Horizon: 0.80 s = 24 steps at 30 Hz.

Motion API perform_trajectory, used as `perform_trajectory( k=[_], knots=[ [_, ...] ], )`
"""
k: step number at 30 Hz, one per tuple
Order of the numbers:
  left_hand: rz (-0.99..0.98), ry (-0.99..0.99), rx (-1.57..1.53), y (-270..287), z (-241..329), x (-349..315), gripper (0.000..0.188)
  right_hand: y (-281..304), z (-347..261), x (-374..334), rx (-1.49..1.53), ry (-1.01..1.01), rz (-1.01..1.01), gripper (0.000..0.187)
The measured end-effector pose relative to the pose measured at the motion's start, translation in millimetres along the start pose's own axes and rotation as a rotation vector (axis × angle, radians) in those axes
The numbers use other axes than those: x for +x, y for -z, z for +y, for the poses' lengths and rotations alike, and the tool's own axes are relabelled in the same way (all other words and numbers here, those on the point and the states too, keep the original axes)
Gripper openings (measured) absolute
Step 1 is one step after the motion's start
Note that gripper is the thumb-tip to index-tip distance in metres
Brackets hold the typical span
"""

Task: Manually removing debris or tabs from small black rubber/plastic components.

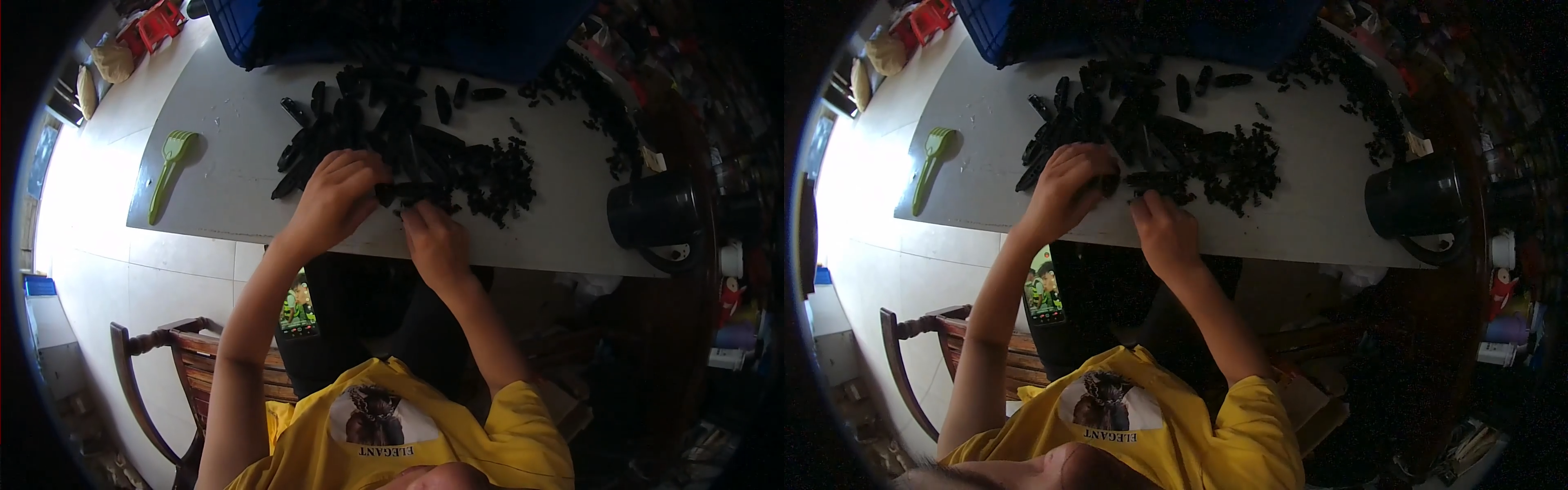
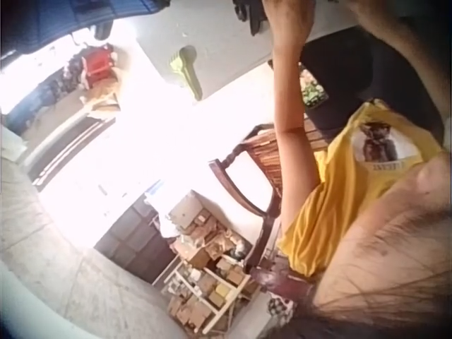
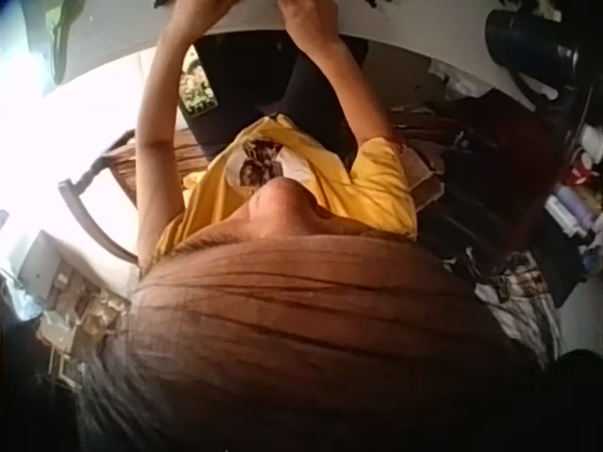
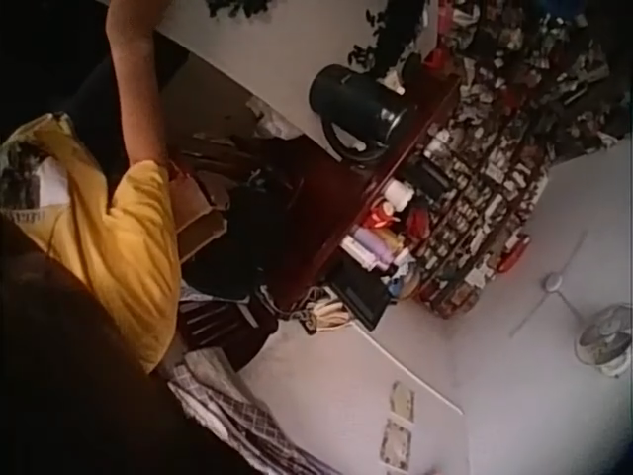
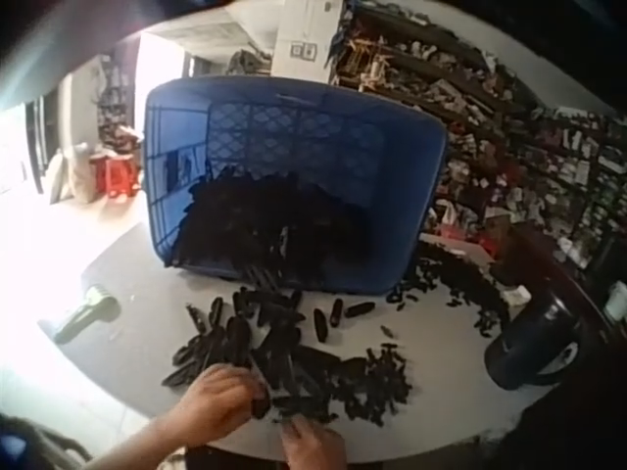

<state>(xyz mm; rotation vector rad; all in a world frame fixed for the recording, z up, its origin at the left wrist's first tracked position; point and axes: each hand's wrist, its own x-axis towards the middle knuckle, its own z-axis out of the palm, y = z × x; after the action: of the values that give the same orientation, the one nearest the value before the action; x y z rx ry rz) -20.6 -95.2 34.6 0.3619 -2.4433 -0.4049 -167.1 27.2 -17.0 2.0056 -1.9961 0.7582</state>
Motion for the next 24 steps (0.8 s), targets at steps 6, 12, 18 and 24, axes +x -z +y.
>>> perform_trajectory(
  k=[6, 12, 18, 24],
  knots=[
    [0.306, 0.726, -1.532, -6, 43, -48, 0.034, 17, -14, 4, 0.161, -0.042, -0.139, 0.018],
    [0.268, 0.903, -1.823, -12, 58, -68, 0.037, 29, -20, -4, 0.898, -0.489, -0.180, 0.010],
    [0.202, 0.953, -1.755, -13, 71, -74, 0.039, 50, -33, -12, 1.580, -0.864, -0.241, 0.009],
    [0.182, 0.947, -1.674, -21, 78, -78, 0.043, 54, -46, -20, 1.554, -0.813, -0.133, 0.010]
  ],
)
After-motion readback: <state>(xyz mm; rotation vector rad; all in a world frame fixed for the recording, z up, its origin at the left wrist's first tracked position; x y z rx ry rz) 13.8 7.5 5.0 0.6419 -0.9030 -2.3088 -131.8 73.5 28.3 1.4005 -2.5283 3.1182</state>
